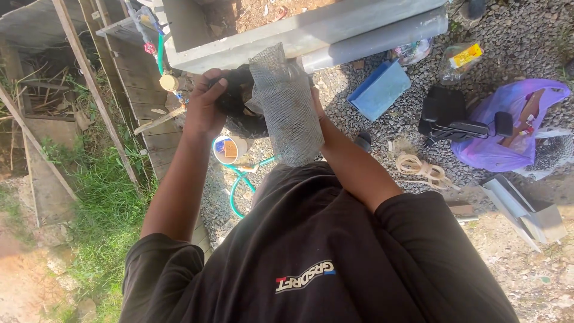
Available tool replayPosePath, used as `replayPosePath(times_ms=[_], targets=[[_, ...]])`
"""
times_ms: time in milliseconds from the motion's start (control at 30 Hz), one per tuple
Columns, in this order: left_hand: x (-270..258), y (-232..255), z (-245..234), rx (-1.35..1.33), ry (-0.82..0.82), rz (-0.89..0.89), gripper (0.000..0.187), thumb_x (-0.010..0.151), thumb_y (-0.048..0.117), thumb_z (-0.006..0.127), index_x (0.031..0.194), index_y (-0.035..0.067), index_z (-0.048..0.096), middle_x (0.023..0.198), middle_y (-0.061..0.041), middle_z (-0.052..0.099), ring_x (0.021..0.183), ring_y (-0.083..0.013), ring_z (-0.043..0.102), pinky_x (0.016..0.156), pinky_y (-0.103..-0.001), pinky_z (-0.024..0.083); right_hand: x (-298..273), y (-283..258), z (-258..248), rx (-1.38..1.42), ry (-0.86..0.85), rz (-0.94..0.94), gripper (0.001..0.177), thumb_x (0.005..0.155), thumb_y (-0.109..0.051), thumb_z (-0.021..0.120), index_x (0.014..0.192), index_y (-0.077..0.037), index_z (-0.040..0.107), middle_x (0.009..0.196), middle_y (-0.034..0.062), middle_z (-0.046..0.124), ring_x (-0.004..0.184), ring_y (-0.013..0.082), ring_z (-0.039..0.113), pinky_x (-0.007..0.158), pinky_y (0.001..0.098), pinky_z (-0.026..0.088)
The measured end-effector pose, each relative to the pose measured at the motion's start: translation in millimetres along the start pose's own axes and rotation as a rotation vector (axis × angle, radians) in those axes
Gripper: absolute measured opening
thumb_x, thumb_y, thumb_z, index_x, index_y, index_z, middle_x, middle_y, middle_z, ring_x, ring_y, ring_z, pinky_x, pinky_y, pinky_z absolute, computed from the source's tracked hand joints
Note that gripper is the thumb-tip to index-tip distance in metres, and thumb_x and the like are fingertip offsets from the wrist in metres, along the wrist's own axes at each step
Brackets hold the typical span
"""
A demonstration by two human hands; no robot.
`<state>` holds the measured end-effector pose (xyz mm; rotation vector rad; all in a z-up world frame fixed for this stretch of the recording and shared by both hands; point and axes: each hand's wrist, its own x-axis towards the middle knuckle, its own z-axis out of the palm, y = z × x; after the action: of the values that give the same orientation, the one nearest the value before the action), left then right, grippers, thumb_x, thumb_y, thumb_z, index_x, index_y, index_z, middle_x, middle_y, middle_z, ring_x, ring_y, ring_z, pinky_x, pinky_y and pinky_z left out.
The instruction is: Sort and organize various building materials including PVC pipes, metal profiles, and small items on a gravel ground.
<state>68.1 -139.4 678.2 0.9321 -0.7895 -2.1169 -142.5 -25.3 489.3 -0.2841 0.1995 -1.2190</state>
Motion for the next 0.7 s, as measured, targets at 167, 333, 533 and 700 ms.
replayPosePath(times_ms=[167, 333, 533, 700], targets=[[2.9, 1.4, -19.9, 0.538, 0.182, 0.113, 0.025, 0.095, 0.004, 0.075, 0.116, 0.003, 0.062, 0.107, -0.015, 0.071, 0.092, -0.0222, 0.071, 0.082, -0.036, 0.059, 14.9, 6.2, 20.4, 0.093, -0.115, -0.050, 0.103, 0.078, -0.072, 0.066, 0.157, -0.011, 0.043, 0.151, 0.0164, 0.054, 0.135, 0.0307, 0.061, 0.111, 0.0468, 0.056], [5.1, 13.1, -62.5, 1.026, 0.214, -0.048, 0.028, 0.089, 0.010, 0.081, 0.111, -0.001, 0.069, 0.102, -0.014, 0.076, 0.087, -0.0177, 0.071, 0.079, -0.031, 0.058, 30.1, -22.9, 55.0, 0.320, 0.135, -0.079, 0.092, 0.083, -0.065, 0.070, 0.153, -0.010, 0.045, 0.145, 0.0181, 0.055, 0.129, 0.0355, 0.060, 0.103, 0.0512, 0.057], [1.2, 3.9, -83.0, 1.126, 0.298, -0.020, 0.021, 0.094, 0.018, 0.070, 0.107, 0.000, 0.071, 0.090, -0.009, 0.072, 0.078, -0.0149, 0.067, 0.072, -0.030, 0.053, 50.4, -31.9, 73.8, 0.107, 0.263, -0.190, 0.083, 0.089, -0.056, 0.072, 0.148, -0.004, 0.048, 0.144, 0.0181, 0.056, 0.135, 0.0365, 0.056, 0.111, 0.0532, 0.051], [5.9, -13.3, -85.6, 0.705, 0.480, 0.081, 0.032, 0.104, 0.034, 0.062, 0.092, 0.005, 0.065, 0.073, -0.004, 0.059, 0.065, -0.0126, 0.052, 0.060, -0.029, 0.042, 38.1, -25.8, 77.8, 0.074, 0.356, -0.198, 0.076, 0.091, -0.050, 0.072, 0.147, -0.006, 0.047, 0.143, 0.0160, 0.056, 0.135, 0.0355, 0.055, 0.114, 0.0529, 0.048]])
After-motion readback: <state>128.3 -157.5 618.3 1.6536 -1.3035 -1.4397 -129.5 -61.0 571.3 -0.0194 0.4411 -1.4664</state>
